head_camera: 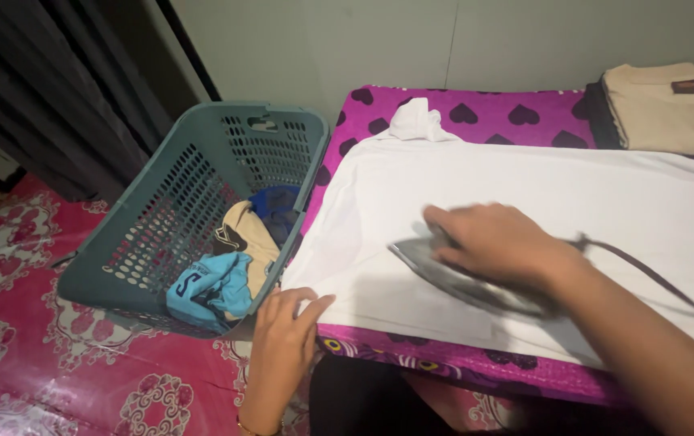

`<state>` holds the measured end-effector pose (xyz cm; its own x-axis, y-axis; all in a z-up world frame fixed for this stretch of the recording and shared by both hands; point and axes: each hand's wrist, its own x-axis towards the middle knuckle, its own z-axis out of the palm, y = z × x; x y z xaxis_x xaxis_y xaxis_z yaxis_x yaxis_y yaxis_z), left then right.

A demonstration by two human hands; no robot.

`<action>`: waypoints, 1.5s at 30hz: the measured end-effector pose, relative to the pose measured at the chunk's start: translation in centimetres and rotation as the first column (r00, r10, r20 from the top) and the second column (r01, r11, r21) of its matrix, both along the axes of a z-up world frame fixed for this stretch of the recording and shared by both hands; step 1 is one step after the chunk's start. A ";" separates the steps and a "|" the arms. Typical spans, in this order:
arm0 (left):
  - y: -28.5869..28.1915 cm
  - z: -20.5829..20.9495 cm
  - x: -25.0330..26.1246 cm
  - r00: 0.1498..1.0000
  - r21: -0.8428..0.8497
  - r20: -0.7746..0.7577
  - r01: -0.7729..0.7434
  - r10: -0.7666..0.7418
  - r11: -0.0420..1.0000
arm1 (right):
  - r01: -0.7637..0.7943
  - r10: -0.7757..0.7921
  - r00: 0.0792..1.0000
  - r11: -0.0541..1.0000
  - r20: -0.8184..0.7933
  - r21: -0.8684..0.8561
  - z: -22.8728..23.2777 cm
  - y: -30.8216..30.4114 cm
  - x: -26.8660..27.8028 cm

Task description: Ironing a white t-shirt on a portable ironing board.

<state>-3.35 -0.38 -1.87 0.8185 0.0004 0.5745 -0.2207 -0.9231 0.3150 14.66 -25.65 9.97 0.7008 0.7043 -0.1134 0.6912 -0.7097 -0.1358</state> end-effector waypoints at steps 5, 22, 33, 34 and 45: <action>-0.7 -0.7 0.4 0.999 0.037 0.010 -0.038 0.038 0.999 | 0.084 -0.087 0.993 0.995 -0.085 -0.045 1.4 -2.7 -3.8; -9.8 -3.2 -0.8 0.983 0.039 0.061 0.172 -0.174 0.984 | -0.303 0.300 0.953 0.951 0.046 0.061 -0.9 3.0 -2.7; -0.5 -0.6 -0.6 0.947 0.073 0.117 -0.309 0.300 0.948 | -0.376 0.377 0.926 0.920 0.015 0.108 -1.7 6.0 -3.1; -0.5 -0.5 -0.5 0.947 0.074 0.116 -0.310 0.301 0.948 | -0.377 0.378 0.926 0.920 0.014 0.110 -1.9 6.1 -3.1; 0.8 -1.3 -0.1 0.965 -0.046 0.058 -0.253 0.255 0.966 | -0.253 0.253 0.967 0.967 -0.026 0.014 0.0 1.8 -4.1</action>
